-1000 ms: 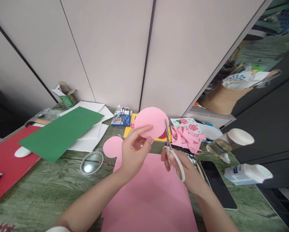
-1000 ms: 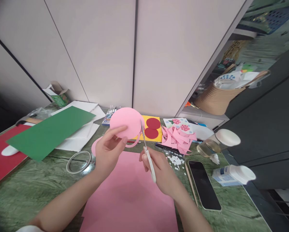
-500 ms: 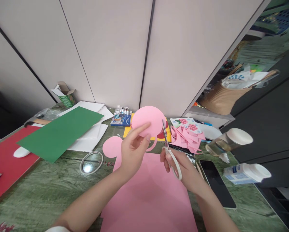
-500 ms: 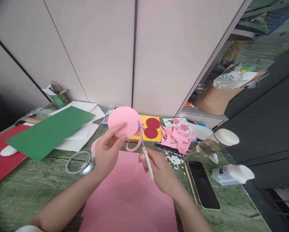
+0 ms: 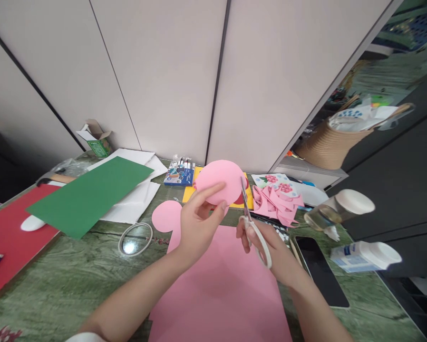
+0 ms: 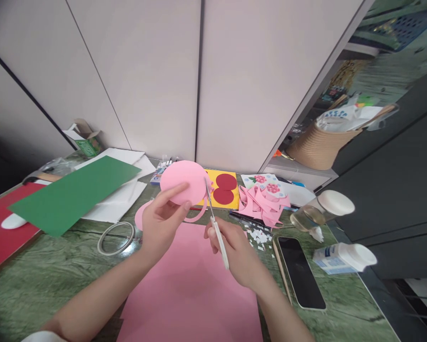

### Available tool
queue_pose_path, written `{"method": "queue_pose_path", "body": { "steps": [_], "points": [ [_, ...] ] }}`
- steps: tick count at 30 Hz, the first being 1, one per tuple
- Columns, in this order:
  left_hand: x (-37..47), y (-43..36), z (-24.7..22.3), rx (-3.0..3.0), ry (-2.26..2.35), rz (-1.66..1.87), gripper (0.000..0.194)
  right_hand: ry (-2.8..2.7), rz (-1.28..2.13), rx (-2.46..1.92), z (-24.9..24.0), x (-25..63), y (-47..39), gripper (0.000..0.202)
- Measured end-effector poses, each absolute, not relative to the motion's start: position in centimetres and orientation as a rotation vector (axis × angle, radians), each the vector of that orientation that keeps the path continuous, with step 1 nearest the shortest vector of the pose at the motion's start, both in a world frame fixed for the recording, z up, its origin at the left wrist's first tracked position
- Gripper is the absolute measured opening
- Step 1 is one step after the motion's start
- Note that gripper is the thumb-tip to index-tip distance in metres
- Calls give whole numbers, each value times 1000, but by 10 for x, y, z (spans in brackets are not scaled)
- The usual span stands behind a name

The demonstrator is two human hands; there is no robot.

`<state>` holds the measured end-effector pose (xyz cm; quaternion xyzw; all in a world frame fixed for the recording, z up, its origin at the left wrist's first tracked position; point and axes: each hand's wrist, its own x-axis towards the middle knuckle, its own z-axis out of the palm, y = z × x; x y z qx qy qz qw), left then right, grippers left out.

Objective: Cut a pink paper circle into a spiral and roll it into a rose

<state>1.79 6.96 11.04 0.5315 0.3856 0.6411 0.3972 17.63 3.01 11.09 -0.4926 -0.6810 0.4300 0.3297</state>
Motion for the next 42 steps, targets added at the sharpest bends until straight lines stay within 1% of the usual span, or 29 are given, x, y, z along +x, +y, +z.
{"method": "queue_pose_path", "body": {
  "steps": [7,14,23,29,42],
  "points": [
    [17,70,111,1360,944,1628,29,-1772,1138,-1296,112,177,30,35],
    [17,71,109,1353,960,1620,20,-1791,1145,-1313,112,177,31,34],
    [17,71,108,1325,977,1635,29,-1822,1121,-1337,113,176,31,37],
    [18,71,108,1321,1001,1686,26,-1822,1106,-1326,112,174,30,38],
    [19,70,109,1365,969,1638,26,-1791,1088,-1289,111,174,30,38]
  ]
}}
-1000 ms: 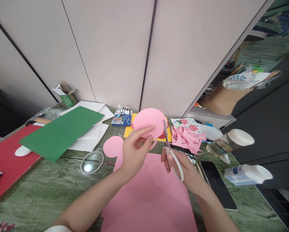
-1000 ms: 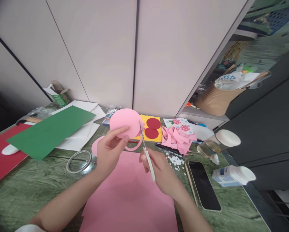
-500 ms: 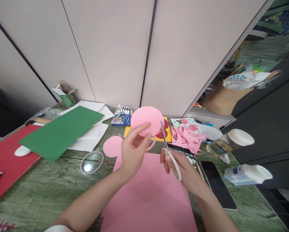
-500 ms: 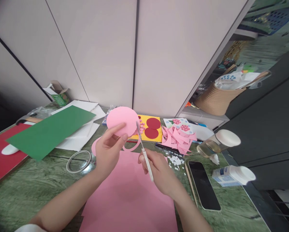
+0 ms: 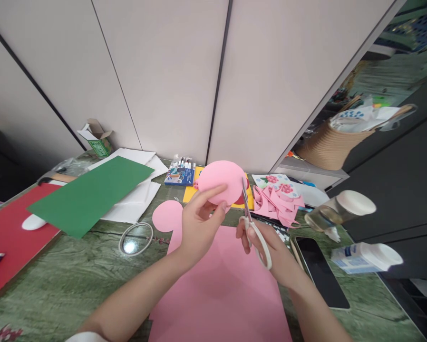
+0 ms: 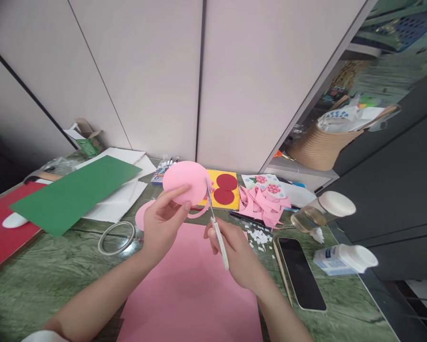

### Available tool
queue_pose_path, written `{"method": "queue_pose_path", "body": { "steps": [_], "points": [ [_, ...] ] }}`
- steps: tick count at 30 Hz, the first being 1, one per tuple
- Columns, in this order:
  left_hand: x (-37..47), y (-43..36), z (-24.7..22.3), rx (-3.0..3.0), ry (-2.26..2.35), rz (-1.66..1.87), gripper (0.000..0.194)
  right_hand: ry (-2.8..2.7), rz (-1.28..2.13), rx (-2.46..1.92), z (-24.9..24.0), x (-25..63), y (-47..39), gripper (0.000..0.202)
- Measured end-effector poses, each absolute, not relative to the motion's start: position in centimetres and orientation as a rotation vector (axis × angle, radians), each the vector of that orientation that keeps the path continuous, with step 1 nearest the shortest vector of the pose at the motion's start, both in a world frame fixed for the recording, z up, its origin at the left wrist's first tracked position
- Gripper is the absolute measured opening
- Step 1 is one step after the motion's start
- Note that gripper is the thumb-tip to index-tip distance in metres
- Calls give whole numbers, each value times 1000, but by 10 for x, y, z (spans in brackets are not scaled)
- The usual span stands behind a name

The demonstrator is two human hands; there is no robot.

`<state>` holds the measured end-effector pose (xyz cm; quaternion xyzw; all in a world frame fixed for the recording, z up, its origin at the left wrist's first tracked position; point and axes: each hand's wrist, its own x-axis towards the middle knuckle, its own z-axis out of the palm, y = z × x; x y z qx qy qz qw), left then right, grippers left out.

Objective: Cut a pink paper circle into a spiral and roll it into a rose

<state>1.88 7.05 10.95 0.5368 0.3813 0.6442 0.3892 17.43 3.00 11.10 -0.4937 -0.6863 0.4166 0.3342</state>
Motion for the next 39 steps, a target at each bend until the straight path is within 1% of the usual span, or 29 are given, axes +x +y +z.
{"method": "queue_pose_path", "body": {
  "steps": [5,12,21,32,39],
  "points": [
    [17,70,108,1350,948,1623,23,-1785,1100,-1312,111,174,30,40],
    [16,70,107,1331,953,1619,26,-1809,1105,-1318,112,174,30,38],
    [19,71,109,1301,997,1705,24,-1827,1139,-1310,109,172,30,37],
    [18,72,109,1350,968,1631,25,-1783,1127,-1252,109,173,30,35],
    [18,71,109,1372,942,1650,22,-1785,1144,-1262,108,173,30,35]
  ]
}}
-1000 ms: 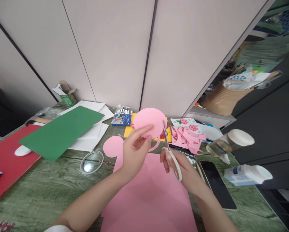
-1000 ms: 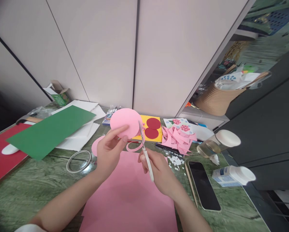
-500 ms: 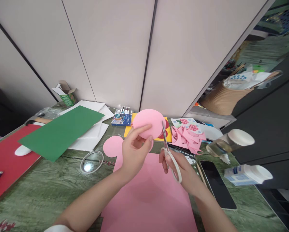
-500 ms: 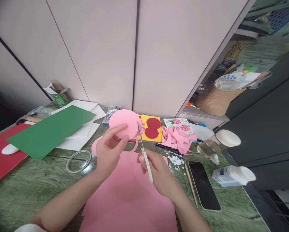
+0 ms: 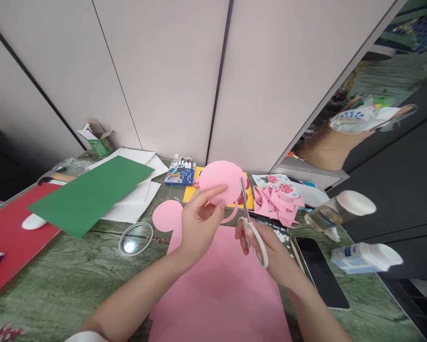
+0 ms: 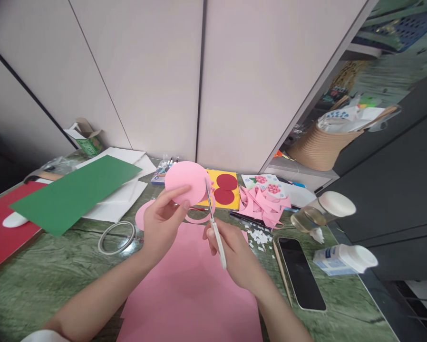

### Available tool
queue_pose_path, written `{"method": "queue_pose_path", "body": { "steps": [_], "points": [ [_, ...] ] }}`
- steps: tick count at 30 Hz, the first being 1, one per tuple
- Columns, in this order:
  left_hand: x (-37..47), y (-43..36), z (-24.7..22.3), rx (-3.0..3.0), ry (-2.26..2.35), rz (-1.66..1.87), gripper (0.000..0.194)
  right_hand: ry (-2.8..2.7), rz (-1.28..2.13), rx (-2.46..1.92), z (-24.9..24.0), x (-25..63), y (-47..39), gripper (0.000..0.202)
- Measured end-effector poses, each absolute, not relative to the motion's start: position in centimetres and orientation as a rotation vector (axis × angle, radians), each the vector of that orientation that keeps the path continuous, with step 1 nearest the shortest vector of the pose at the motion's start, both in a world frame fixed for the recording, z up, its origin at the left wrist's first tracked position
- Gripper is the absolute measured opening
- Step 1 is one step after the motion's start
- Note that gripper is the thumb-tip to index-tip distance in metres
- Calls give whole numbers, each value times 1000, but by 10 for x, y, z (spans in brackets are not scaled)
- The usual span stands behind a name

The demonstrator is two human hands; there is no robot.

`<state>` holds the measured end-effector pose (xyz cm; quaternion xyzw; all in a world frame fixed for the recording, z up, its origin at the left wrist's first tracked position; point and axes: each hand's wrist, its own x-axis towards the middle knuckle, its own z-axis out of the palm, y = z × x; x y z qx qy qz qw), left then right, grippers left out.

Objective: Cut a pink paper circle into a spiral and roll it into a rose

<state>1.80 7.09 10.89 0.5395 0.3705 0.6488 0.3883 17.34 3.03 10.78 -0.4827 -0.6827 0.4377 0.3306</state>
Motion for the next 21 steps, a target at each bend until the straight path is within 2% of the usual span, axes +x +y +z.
{"method": "queue_pose_path", "body": {
  "steps": [21],
  "points": [
    [19,70,112,1359,990,1695,26,-1811,1124,-1279,111,172,30,38]
  ]
}}
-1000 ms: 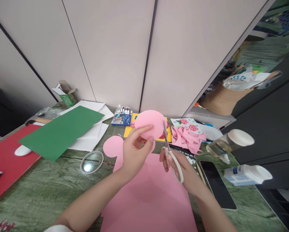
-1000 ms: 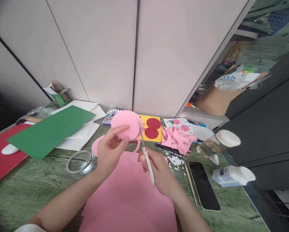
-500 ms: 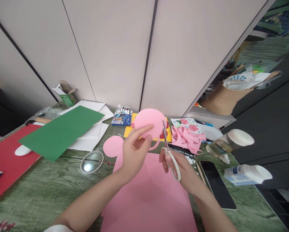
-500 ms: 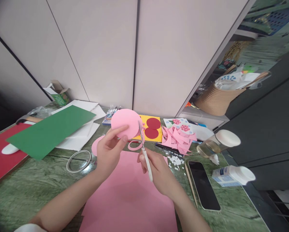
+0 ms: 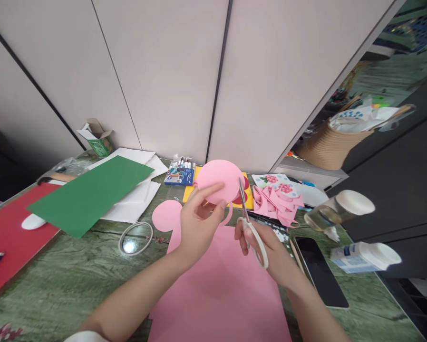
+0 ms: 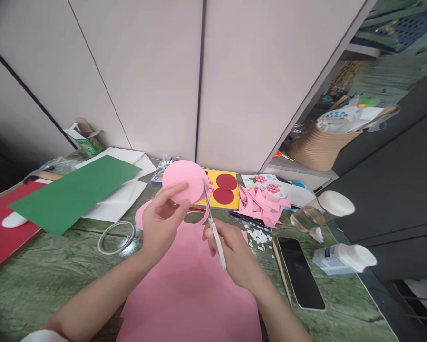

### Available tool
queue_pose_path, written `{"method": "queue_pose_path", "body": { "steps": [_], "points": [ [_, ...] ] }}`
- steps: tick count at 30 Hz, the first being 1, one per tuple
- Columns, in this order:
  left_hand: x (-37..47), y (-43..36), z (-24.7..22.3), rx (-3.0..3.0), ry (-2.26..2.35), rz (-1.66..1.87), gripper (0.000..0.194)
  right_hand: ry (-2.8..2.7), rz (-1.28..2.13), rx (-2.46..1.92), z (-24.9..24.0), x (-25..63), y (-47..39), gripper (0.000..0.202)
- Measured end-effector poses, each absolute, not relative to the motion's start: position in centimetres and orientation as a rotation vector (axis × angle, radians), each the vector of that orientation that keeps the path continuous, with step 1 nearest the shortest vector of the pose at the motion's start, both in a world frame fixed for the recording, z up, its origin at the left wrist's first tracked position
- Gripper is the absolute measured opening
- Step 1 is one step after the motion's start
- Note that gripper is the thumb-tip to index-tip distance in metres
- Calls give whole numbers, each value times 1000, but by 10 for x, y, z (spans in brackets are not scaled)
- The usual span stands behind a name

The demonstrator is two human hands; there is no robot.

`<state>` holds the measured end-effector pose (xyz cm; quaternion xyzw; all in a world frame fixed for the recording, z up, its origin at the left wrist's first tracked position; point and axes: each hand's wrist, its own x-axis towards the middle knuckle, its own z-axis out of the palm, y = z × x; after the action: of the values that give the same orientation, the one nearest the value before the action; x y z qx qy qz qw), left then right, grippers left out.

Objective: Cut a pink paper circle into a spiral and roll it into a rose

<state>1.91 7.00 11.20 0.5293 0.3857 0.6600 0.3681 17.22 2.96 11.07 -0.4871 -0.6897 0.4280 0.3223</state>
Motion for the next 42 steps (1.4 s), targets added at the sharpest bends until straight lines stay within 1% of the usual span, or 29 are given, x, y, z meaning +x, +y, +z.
{"method": "queue_pose_path", "body": {
  "steps": [13,20,34,42],
  "points": [
    [18,70,110,1343,951,1610,26,-1779,1125,-1271,110,171,30,39],
    [17,71,107,1336,925,1625,23,-1791,1106,-1294,110,171,30,40],
    [18,70,111,1334,1000,1663,27,-1815,1100,-1323,110,172,30,40],
    [17,70,109,1347,908,1650,27,-1779,1098,-1295,110,173,30,38]
  ]
}}
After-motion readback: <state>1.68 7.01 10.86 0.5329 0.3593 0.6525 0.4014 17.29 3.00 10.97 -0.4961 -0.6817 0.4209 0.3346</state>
